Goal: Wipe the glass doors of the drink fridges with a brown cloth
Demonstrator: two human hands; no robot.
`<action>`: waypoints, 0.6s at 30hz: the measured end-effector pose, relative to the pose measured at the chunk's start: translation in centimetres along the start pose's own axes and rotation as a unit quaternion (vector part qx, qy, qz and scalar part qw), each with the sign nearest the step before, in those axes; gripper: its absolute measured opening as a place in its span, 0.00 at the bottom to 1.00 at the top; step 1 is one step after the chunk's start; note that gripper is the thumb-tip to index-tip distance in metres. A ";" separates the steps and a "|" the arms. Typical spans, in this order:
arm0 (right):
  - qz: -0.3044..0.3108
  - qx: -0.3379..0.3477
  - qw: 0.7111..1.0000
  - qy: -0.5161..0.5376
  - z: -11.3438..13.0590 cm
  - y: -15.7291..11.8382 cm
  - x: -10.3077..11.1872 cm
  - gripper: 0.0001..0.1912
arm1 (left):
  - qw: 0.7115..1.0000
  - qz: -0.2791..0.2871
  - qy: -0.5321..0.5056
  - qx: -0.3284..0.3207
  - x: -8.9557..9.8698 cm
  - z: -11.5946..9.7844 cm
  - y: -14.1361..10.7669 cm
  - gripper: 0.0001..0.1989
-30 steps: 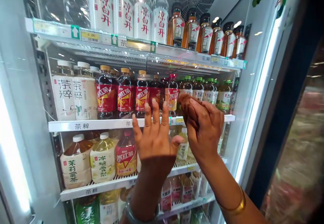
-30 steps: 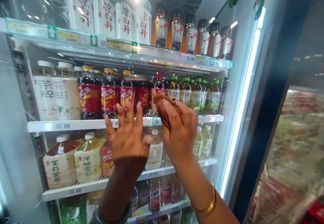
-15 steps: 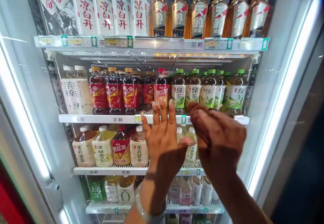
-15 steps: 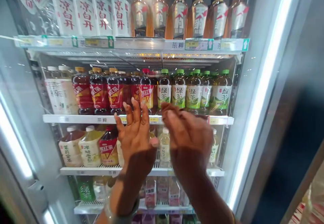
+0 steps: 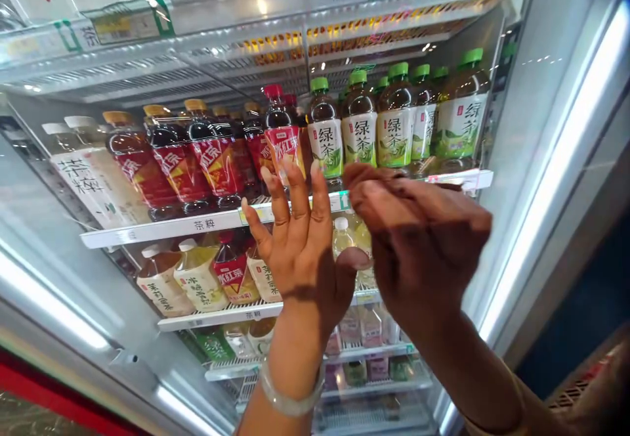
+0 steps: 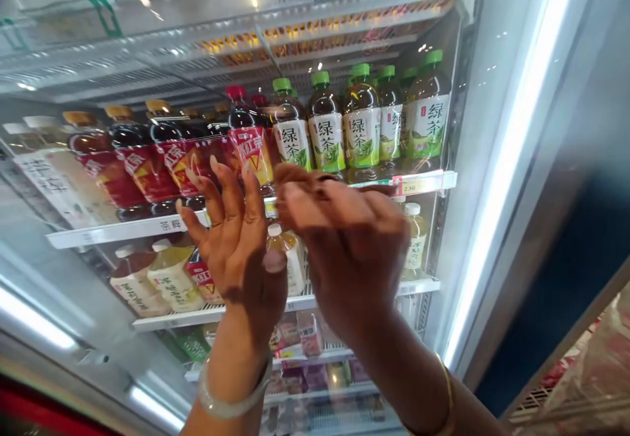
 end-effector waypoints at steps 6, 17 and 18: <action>-0.027 -0.015 1.000 0.000 -3.5 1.6 0.9 0.23 | 1.000 0.014 0.022 -0.005 -0.5 -0.9 0.1 0.45; -0.024 0.006 0.999 0.035 -4.9 1.1 1.3 0.22 | 0.998 0.052 -0.014 -0.028 -2.3 -5.2 -0.5 0.44; -0.033 -0.011 0.999 0.020 -6.2 1.2 1.8 0.23 | 0.998 0.051 -0.012 -0.028 -2.3 -5.4 -0.6 0.44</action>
Point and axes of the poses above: each hand's wrist, its own y-axis towards the middle knuckle, its own x-axis out of the back of the hand, z = x × y, the point moved 5 cm from there along y, towards the middle knuckle, and after that the axes turned 2 degrees about -z, right-handed, at the moved point
